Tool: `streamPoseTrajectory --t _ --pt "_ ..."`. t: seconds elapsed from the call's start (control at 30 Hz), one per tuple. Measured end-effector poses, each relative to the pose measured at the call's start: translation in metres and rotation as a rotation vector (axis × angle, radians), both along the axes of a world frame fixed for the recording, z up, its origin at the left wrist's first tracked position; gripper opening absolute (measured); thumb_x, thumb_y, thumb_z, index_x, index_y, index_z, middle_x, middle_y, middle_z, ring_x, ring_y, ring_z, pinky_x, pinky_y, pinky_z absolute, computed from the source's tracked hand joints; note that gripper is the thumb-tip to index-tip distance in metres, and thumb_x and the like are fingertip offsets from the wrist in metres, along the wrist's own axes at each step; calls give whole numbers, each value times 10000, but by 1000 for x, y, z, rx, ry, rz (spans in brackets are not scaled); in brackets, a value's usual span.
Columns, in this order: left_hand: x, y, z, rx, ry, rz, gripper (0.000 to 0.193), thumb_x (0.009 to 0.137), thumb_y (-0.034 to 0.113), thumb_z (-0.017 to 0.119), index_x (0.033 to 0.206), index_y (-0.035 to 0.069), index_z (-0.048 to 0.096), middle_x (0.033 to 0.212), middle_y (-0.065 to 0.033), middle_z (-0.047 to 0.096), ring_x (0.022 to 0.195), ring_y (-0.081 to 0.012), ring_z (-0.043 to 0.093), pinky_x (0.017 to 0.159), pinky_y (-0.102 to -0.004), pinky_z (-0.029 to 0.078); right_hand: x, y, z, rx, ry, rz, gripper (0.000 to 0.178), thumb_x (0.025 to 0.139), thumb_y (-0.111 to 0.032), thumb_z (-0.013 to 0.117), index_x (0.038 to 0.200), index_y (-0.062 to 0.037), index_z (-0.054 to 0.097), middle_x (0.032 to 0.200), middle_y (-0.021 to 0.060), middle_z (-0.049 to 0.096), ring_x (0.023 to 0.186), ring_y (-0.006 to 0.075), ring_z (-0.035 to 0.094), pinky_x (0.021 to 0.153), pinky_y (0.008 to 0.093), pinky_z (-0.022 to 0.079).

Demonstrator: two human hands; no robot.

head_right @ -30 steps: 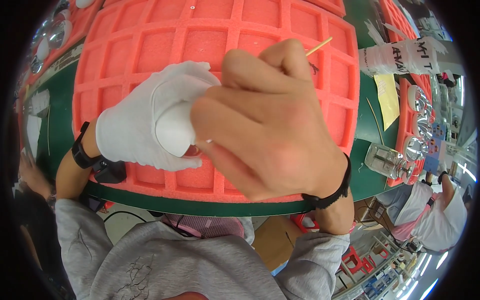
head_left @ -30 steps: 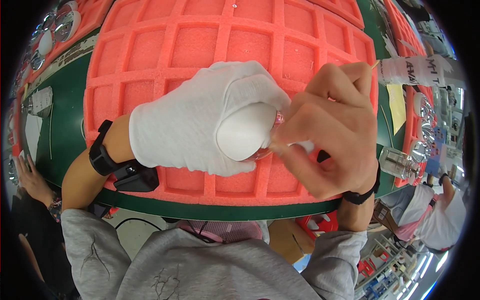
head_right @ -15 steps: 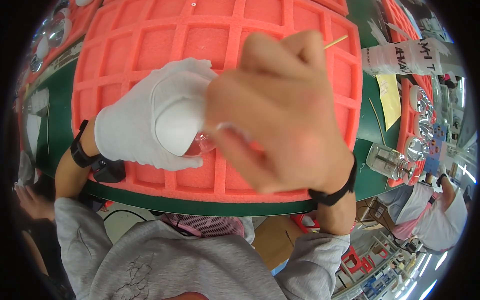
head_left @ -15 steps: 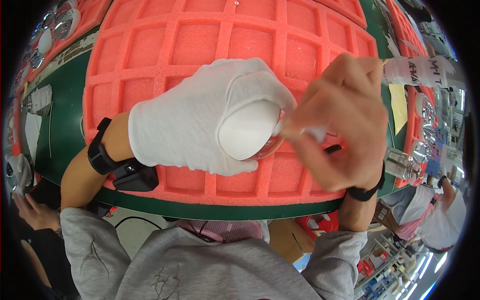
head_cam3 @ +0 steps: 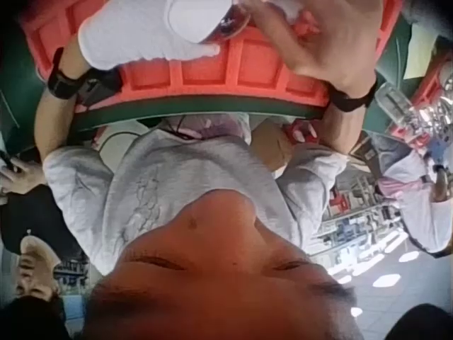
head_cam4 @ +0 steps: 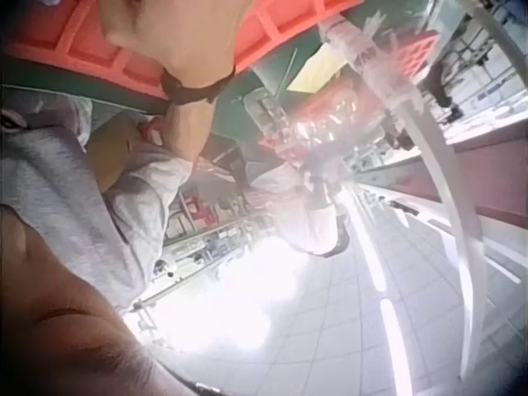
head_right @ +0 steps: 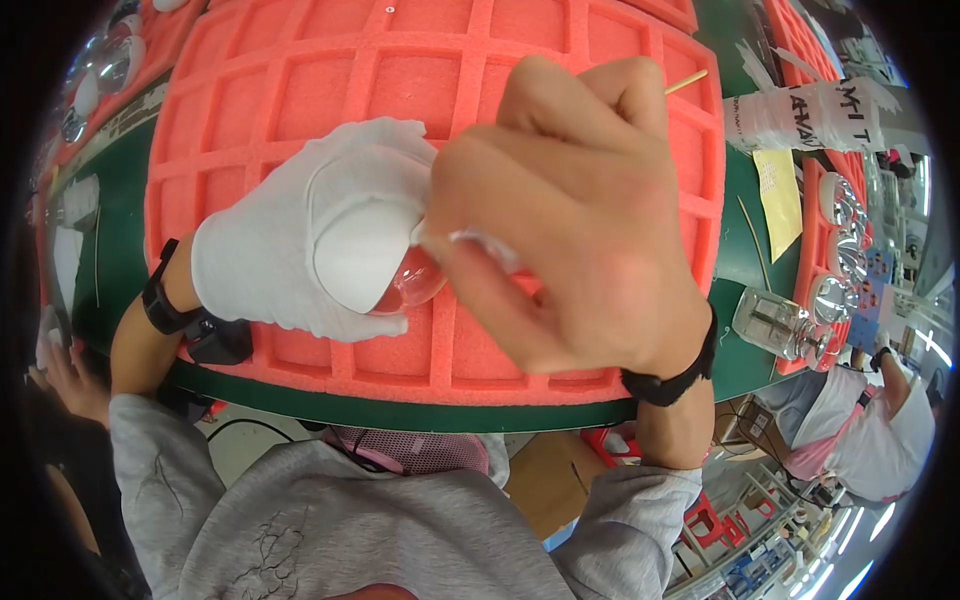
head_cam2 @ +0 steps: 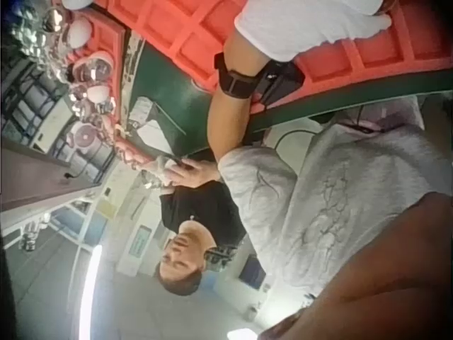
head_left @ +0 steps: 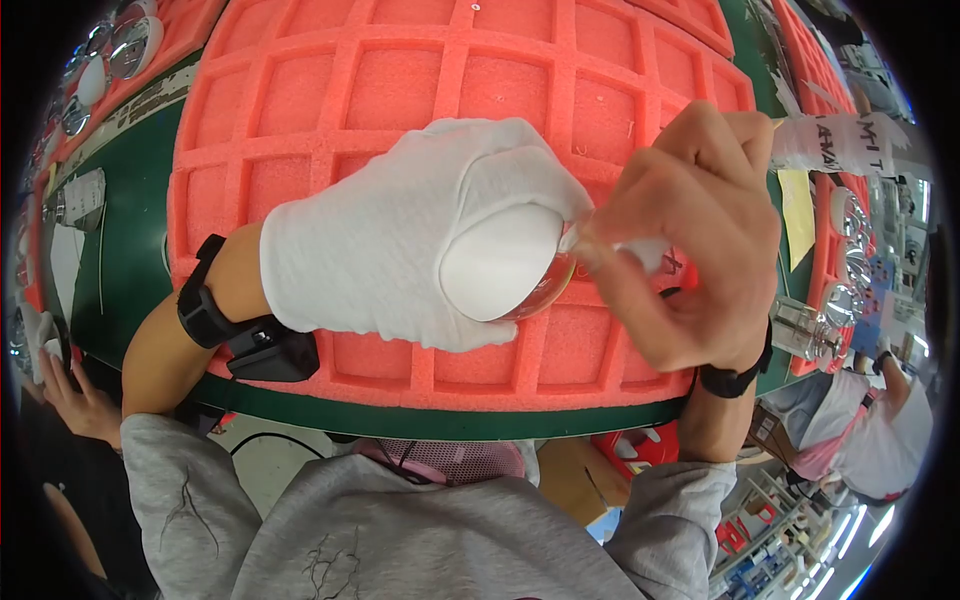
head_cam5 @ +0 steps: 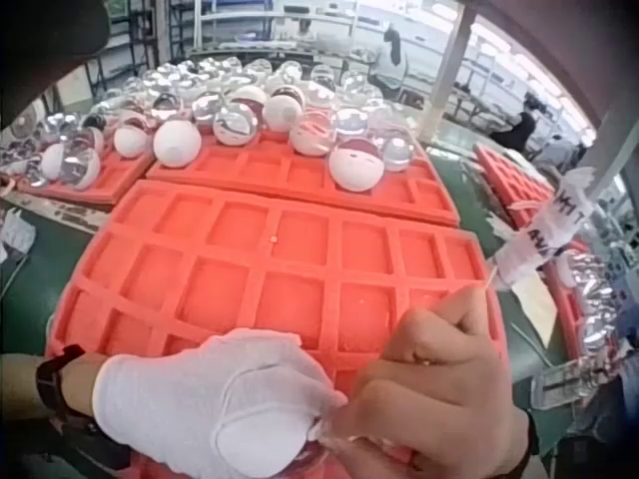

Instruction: The person scrapes the edge of a white and clear plastic sphere with a wooden stick, wipes it with a cloth, and then repeats the scraping and wiping process on a second sphere.

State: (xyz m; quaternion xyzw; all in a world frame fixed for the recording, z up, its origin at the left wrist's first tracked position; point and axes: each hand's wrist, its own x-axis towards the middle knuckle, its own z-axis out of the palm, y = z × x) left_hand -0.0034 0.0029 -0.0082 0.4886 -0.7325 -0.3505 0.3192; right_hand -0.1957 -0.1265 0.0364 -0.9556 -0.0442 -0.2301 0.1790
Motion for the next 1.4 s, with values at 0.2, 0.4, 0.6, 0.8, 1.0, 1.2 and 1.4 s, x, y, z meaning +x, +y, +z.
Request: streamPoseTrajectory --t 0.2,0.4,0.6,0.8,1.0,1.2,1.4 --pt "2 1 -2 -112 -55 -12 761 625 187 897 1296 118 545 1300 -97 566 1225 -345 522 1053 -463 428 0 -10 1 -61 3 -57 191 559 -105 712 734 -156 657 698 -37 620 687 186 476 769 353 308" --pt "-2 2 -2 -44 -11 19 774 613 185 899 1297 116 544 1283 -101 568 1218 -345 519 1042 -464 436 -2 3 0 -27 -21 -14 198 554 -109 726 733 -154 654 696 -40 620 692 186 480 777 356 309" --pt "1 1 -3 -27 39 11 779 607 181 896 1299 116 544 1283 -107 561 1202 -345 520 1024 -462 446 1 1 7 -68 5 -71 193 556 -108 728 725 -152 645 687 -44 616 687 185 479 800 368 308" --pt "-2 0 -6 -54 21 35 753 610 168 886 1283 121 550 1252 -110 569 1168 -344 538 1003 -454 451 -2 2 0 -93 -17 -55 186 558 -109 729 716 -147 638 675 -37 613 673 182 463 787 375 302" --pt "-5 2 -6 -113 25 80 680 616 160 876 1224 130 573 1178 -94 599 1081 -335 575 960 -443 463 -1 5 3 -61 -1 -27 202 578 -116 767 743 -128 652 674 -19 621 670 177 456 761 362 306" --pt "-11 4 -10 -203 8 147 607 631 155 868 1171 132 591 1104 -67 605 1004 -313 580 900 -435 469 -7 -3 4 3 103 -81 187 644 -52 776 800 -83 677 687 3 646 630 181 489 663 329 348" --pt "-24 12 -6 -204 -94 335 591 632 141 858 1160 137 592 1015 -48 599 934 -292 577 836 -429 467 -9 15 1 285 73 -259 131 757 0 762 862 -31 689 734 46 689 547 138 553 483 245 363"
